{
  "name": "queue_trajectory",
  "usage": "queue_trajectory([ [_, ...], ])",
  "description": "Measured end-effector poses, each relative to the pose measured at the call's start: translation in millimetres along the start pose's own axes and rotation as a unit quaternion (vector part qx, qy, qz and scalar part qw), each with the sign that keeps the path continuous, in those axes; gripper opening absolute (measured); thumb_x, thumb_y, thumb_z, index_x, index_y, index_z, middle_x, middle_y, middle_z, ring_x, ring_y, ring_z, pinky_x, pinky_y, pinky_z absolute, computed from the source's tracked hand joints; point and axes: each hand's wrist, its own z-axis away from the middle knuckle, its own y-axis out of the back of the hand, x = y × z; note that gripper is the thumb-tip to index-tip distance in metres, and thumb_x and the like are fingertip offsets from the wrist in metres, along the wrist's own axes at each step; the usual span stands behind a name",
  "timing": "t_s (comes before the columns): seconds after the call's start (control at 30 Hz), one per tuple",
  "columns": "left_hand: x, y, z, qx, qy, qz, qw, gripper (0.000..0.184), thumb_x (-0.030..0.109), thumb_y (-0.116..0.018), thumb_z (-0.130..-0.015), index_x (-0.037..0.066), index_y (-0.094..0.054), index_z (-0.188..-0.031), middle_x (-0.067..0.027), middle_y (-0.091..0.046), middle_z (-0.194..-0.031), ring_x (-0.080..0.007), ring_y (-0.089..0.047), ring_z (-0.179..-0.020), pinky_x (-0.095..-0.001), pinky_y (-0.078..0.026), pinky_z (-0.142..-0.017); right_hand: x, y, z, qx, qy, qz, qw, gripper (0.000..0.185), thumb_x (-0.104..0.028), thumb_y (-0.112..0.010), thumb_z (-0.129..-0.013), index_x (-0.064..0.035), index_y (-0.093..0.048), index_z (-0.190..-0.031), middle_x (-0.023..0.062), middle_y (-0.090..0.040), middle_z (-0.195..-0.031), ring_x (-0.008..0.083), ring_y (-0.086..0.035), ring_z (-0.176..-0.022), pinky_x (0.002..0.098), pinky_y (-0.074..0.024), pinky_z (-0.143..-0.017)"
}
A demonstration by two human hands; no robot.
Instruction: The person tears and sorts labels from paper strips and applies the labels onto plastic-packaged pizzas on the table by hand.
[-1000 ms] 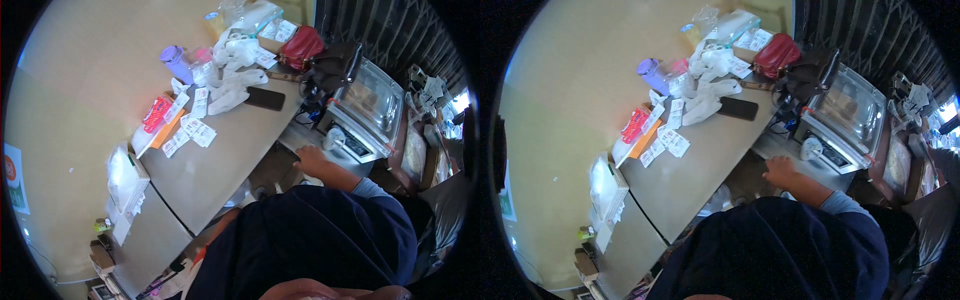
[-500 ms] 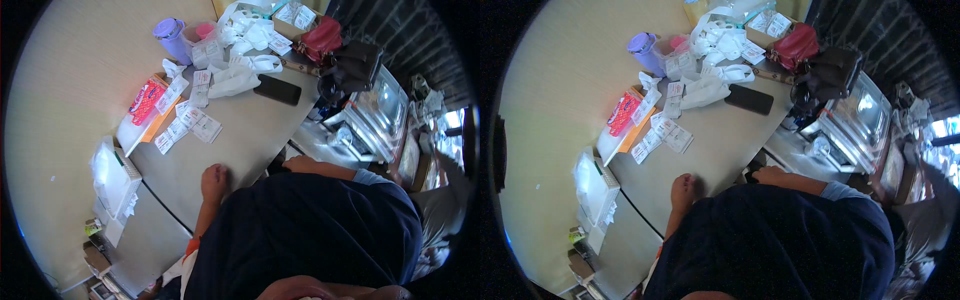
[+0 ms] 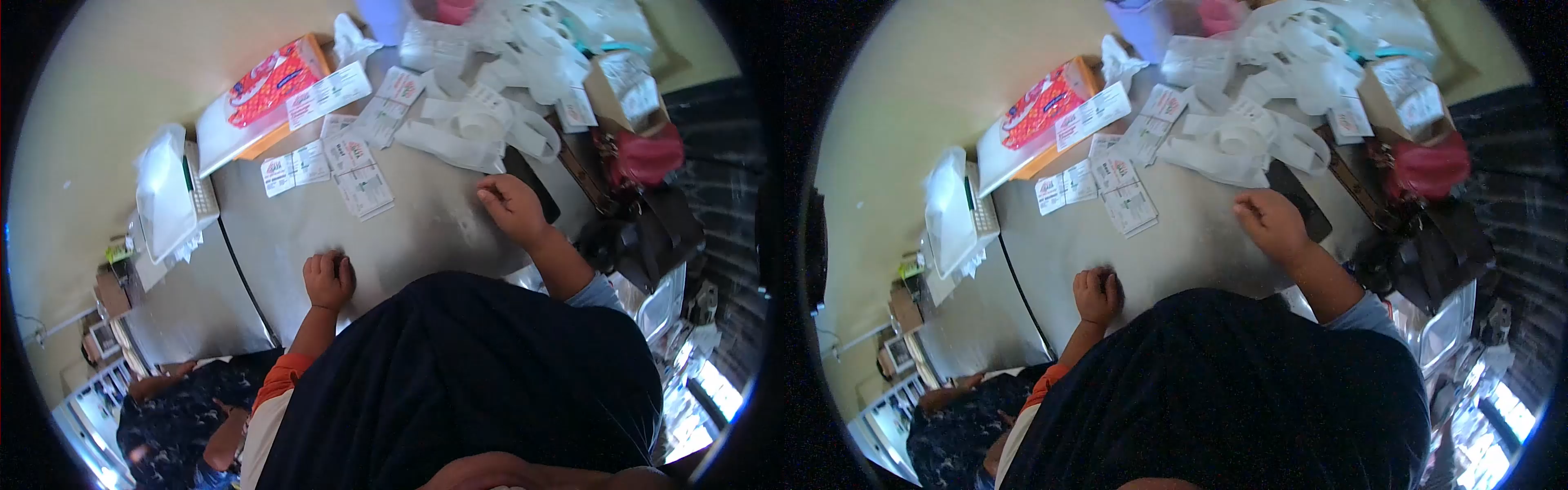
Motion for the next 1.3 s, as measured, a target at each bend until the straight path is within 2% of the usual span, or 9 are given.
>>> queue_trajectory([
  [0.13, -4, -2, -4, 0.004, -0.003, -0.011, 1.000, 0.017, 0.016, -0.061, -0.075, 0.007, -0.055, -0.088, -0.0107, -0.055, -0.079, -0.0304, -0.051, -0.072, -0.0408, -0.040, -0.068, -16, -40, -55, -0.098, 0.204, 0.102, 0.969, 0.017, -0.021, -0.057, -0.081, -0.0061, -0.060, -0.089, 0.0134, -0.060, -0.083, 0.0329, -0.057, -0.079, 0.0409, -0.0457, -0.070],
  [0.33, -9, -2, -4, -0.020, 0.013, -0.007, 1.000, 0.019, 0.015, -0.062, -0.073, 0.007, -0.056, -0.089, -0.0094, -0.054, -0.078, -0.0287, -0.051, -0.072, -0.0399, -0.040, -0.069, -46, -105, -100, -0.108, 0.269, 0.061, 0.955, 0.015, -0.016, -0.058, -0.081, -0.0040, -0.059, -0.089, 0.0118, -0.058, -0.081, 0.0309, -0.055, -0.078, 0.0387, -0.0444, -0.069],
  [0.43, -10, -2, -4, -0.015, 0.017, -0.006, 1.000, 0.018, 0.015, -0.063, -0.073, 0.008, -0.057, -0.088, -0.0088, -0.053, -0.077, -0.0281, -0.051, -0.072, -0.0396, -0.040, -0.068, -47, -121, -101, -0.136, 0.206, 0.073, 0.966, 0.015, -0.014, -0.058, -0.080, -0.0033, -0.058, -0.089, 0.0131, -0.058, -0.083, 0.0318, -0.055, -0.079, 0.0383, -0.0443, -0.070],
  [0.53, -10, -1, -6, -0.021, 0.027, 0.003, 0.999, 0.017, 0.015, -0.063, -0.073, 0.010, -0.057, -0.088, -0.0082, -0.053, -0.077, -0.0277, -0.051, -0.072, -0.0393, -0.040, -0.068, -37, -121, -104, -0.087, 0.219, 0.094, 0.967, 0.021, -0.018, -0.061, -0.077, -0.0035, -0.057, -0.091, 0.0140, -0.057, -0.088, 0.0327, -0.053, -0.086, 0.0416, -0.0414, -0.078],
  [0.73, -11, -2, -5, -0.016, 0.025, -0.006, 1.000, 0.017, 0.016, -0.063, -0.072, 0.010, -0.058, -0.087, -0.0073, -0.053, -0.076, -0.0267, -0.052, -0.072, -0.0383, -0.040, -0.068, -34, -97, -116, 0.143, 0.198, 0.416, 0.876, 0.041, -0.032, -0.061, -0.077, -0.0035, -0.052, -0.104, 0.0145, -0.053, -0.099, 0.0330, -0.048, -0.095, 0.0513, -0.0353, -0.082],
  [0.83, -10, -1, -6, -0.017, 0.021, -0.011, 1.000, 0.017, 0.016, -0.063, -0.072, 0.010, -0.058, -0.087, -0.0071, -0.054, -0.077, -0.0264, -0.052, -0.072, -0.0381, -0.040, -0.068, -26, -110, -112, 0.027, 0.176, 0.290, 0.940, 0.048, -0.038, -0.059, -0.078, -0.0047, -0.050, -0.112, 0.0138, -0.051, -0.106, 0.0318, -0.047, -0.098, 0.0483, -0.0327, -0.083],
  [0.93, -10, 0, -7, -0.019, 0.020, -0.012, 1.000, 0.018, 0.015, -0.063, -0.071, 0.010, -0.058, -0.088, -0.0069, -0.054, -0.078, -0.0263, -0.052, -0.072, -0.0381, -0.040, -0.068, -47, -141, -95, -0.039, 0.130, 0.268, 0.954, 0.060, -0.042, -0.062, -0.074, -0.0045, -0.047, -0.118, 0.0165, -0.049, -0.106, 0.0320, -0.046, -0.096, 0.0481, -0.0326, -0.082],
  [1.03, -9, 0, -5, -0.026, 0.030, -0.019, 0.999, 0.019, 0.015, -0.064, -0.071, 0.010, -0.058, -0.088, -0.0067, -0.054, -0.078, -0.0262, -0.052, -0.072, -0.0381, -0.040, -0.068, -63, -162, -88, 0.011, 0.181, 0.316, 0.931, 0.071, -0.044, -0.065, -0.070, -0.0039, -0.042, -0.125, 0.0187, -0.048, -0.103, 0.0315, -0.047, -0.092, 0.0454, -0.0347, -0.079],
  [1.3, -8, 0, -5, -0.030, 0.034, 0.006, 0.999, 0.019, 0.013, -0.063, -0.071, 0.007, -0.056, -0.088, -0.0104, -0.055, -0.081, -0.0299, -0.051, -0.076, -0.0408, -0.040, -0.071, -52, -161, -105, -0.070, 0.022, 0.231, 0.970, 0.082, -0.022, -0.071, -0.063, -0.0017, -0.030, -0.131, 0.0192, -0.044, -0.107, 0.0360, -0.042, -0.101, 0.0439, -0.0336, -0.086],
])
